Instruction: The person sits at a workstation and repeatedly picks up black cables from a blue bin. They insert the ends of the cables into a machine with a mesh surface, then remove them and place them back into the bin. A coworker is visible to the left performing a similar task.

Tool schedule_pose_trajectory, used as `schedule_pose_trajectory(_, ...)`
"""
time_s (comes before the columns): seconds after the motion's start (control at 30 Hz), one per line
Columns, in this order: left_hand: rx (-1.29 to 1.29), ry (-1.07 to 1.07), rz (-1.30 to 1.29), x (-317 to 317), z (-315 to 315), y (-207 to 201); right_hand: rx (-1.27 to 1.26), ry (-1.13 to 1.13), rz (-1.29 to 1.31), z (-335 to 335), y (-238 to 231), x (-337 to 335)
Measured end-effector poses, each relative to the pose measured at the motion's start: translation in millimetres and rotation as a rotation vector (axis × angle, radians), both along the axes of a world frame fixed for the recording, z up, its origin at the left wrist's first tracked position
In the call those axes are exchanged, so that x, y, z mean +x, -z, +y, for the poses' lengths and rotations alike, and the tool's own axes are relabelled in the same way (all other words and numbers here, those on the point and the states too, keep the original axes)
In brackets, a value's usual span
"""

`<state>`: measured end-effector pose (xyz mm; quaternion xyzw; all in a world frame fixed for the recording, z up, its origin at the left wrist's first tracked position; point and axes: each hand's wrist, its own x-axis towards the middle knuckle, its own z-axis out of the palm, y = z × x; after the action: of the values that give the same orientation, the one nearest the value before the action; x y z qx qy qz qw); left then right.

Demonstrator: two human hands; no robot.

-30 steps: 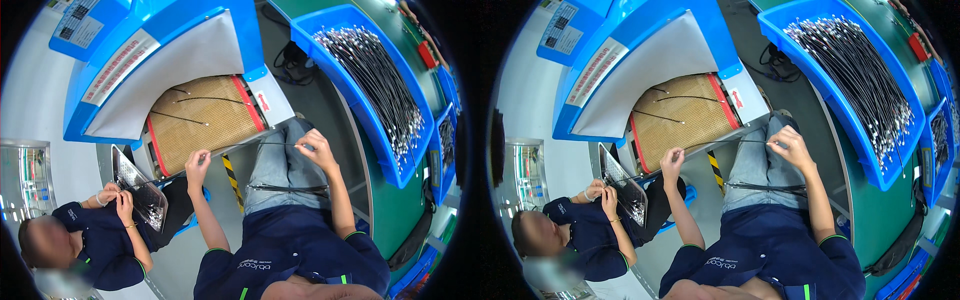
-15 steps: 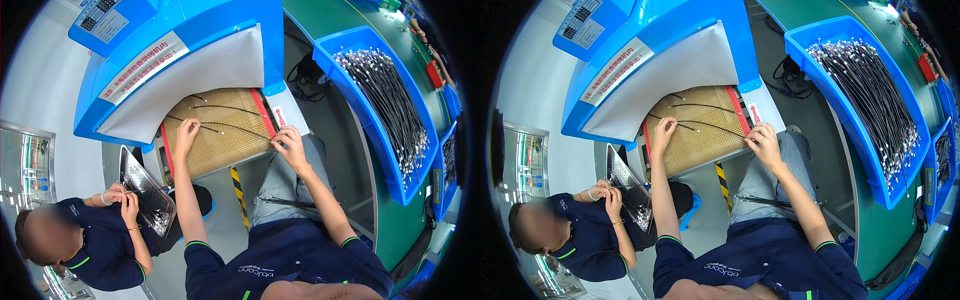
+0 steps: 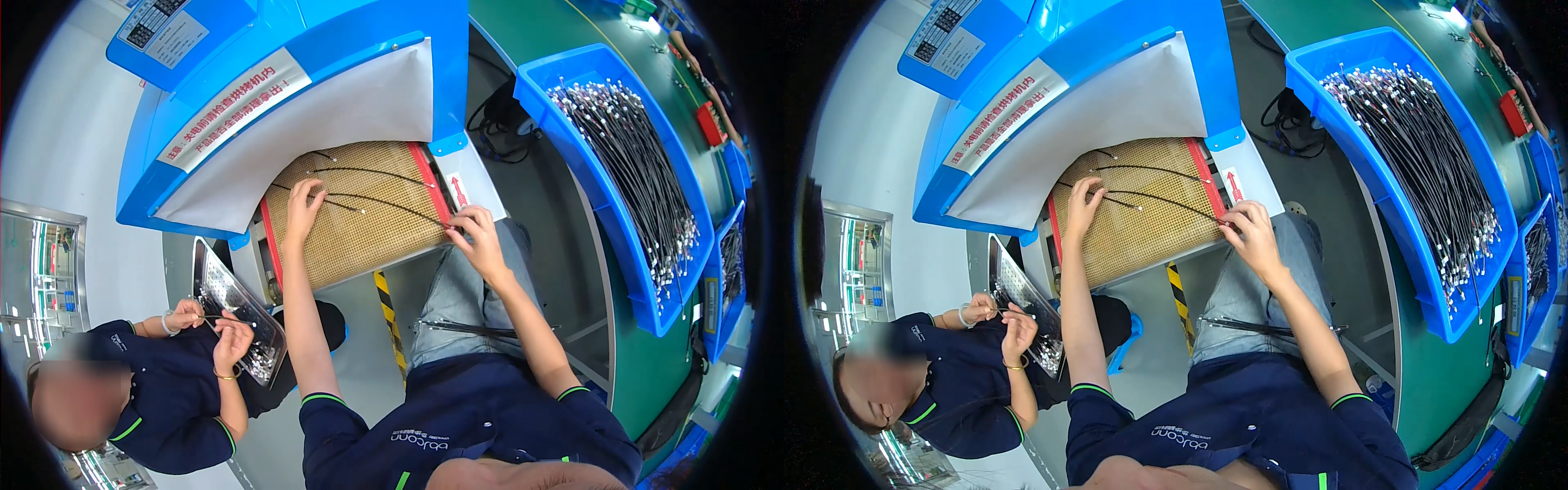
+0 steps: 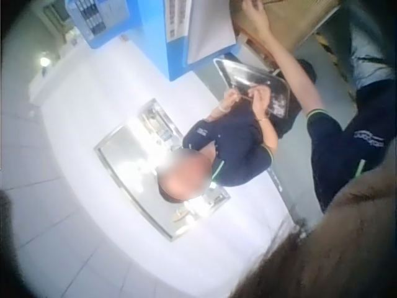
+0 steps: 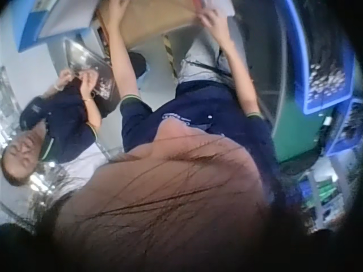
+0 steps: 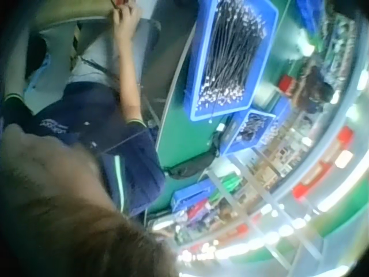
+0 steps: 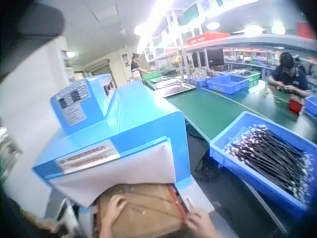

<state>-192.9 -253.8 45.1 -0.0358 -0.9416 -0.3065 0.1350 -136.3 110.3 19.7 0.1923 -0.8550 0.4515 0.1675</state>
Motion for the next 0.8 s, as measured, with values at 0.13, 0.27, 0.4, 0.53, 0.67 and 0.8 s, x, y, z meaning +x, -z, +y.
schedule_pose_trajectory(0.13,0.119,-0.063,0.122,38,19,-7,-0.033,-0.097,-0.221,28,-4,36)
schedule_pose_trajectory(0.27,0.449,-0.115,-0.006,108,77,18,0.209,-0.385,-0.585,57,0,79)
schedule_pose_trajectory(0.4,0.34,0.147,-0.13,168,142,51,0.307,-0.468,-0.765,68,24,126)
schedule_pose_trajectory(0.53,0.276,0.345,-0.345,210,182,99,0.376,-0.501,-0.858,79,37,146)
schedule_pose_trajectory(0.67,0.295,0.424,-0.485,236,205,110,0.403,-0.448,-0.964,81,27,151)
schedule_pose_trajectory(0.8,0.185,0.487,-0.417,246,206,120,0.289,-0.413,-0.945,79,44,165)
